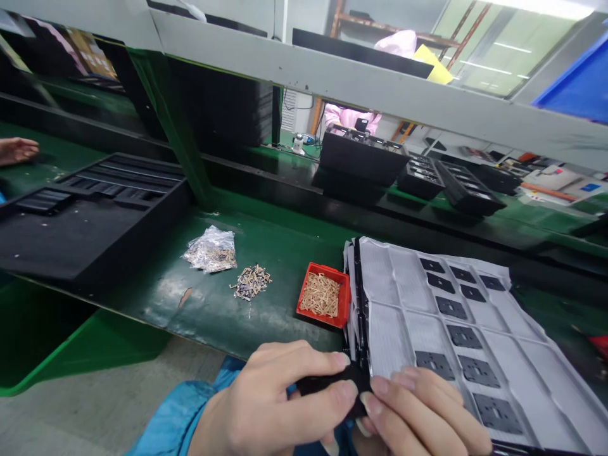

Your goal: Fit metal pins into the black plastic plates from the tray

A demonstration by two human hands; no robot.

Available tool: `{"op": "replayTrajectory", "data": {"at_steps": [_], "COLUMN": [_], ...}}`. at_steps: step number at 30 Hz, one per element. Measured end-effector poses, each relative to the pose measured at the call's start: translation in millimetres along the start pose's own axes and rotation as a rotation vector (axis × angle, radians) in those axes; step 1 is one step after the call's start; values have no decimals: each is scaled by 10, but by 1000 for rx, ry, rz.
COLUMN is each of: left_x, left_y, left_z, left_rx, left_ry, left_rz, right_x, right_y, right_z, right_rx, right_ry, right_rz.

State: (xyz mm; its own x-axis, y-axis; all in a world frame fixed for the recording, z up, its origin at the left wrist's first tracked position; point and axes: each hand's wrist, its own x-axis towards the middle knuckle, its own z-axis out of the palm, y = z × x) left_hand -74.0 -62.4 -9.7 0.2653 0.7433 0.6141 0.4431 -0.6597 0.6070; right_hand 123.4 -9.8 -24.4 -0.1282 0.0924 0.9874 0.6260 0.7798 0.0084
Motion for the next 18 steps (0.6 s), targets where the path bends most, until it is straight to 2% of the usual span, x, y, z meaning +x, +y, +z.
{"op": "replayTrajectory", "data": {"at_steps": [2, 6, 8, 11, 13, 15, 18], "left_x": [16, 6, 2, 5, 16, 29, 43], "left_y": [-16, -38, -26, 11, 24, 21, 4], "left_z": [37, 124, 169, 218, 217, 184, 109], "left_rx": [35, -8, -76, -164, -176, -188, -249], "left_ry": [41, 40, 58, 108, 117, 87, 46], "left_rz": [61, 84, 88, 34, 10, -1, -72], "right_x": [43, 101, 125, 126, 96, 56, 15], "right_y": [-23, -107, -118, -73, -31, 1, 38], "right_z": [19, 62, 41, -42, -86, -99, -86], "right_rx": [38, 82, 111, 180, 201, 187, 161], "right_ry": [-60, -17, -74, -218, -187, -104, -63], "right_rz": [48, 249, 306, 279, 249, 238, 196]}}
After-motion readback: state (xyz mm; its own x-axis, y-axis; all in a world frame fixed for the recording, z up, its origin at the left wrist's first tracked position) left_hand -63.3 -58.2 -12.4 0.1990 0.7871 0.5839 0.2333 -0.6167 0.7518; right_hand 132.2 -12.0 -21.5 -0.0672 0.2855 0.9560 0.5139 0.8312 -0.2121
